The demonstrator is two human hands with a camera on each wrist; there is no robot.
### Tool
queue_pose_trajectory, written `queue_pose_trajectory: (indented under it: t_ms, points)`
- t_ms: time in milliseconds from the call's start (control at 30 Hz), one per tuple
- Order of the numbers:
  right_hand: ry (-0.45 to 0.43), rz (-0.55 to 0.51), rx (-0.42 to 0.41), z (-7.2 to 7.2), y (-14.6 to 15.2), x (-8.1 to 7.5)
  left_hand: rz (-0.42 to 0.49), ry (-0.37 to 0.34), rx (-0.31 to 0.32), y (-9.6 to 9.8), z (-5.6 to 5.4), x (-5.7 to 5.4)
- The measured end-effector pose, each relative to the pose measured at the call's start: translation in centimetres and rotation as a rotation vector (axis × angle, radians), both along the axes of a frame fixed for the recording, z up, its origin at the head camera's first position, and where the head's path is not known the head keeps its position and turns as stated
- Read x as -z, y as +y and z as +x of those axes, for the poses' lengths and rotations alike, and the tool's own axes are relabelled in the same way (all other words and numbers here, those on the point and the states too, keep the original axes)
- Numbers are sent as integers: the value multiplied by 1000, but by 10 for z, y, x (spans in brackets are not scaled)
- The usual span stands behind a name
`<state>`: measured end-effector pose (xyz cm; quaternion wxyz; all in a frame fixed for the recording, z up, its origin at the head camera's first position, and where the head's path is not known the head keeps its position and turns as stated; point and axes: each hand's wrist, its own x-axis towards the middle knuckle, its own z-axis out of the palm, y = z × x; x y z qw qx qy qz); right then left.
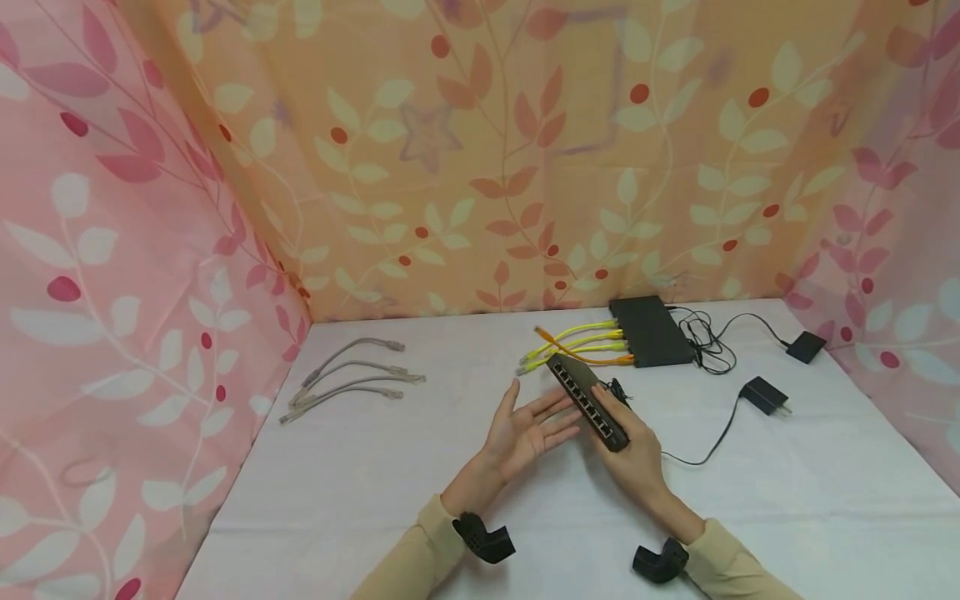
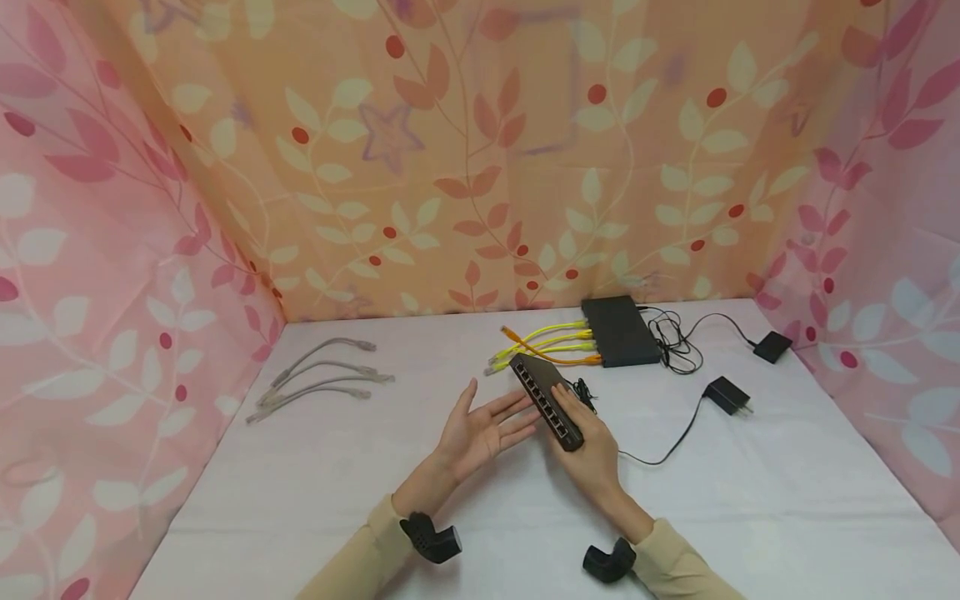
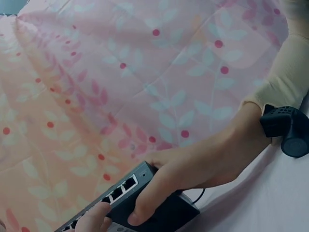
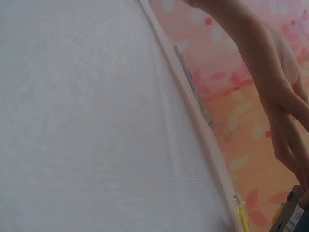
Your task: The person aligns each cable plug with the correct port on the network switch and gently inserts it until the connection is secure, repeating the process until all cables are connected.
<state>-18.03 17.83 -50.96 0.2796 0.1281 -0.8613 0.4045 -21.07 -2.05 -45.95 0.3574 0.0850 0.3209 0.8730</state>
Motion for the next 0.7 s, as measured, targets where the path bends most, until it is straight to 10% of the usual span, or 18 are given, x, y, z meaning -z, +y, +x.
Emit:
queue_pose_trajectory:
  t_ms: [333, 700]
  points:
    - [29, 9, 20, -1, 1, 3, -274, 244, 49, -14, -10, 0]
    - [51, -3, -7, -2, 1, 6, -649, 482, -118, -69, -45, -3]
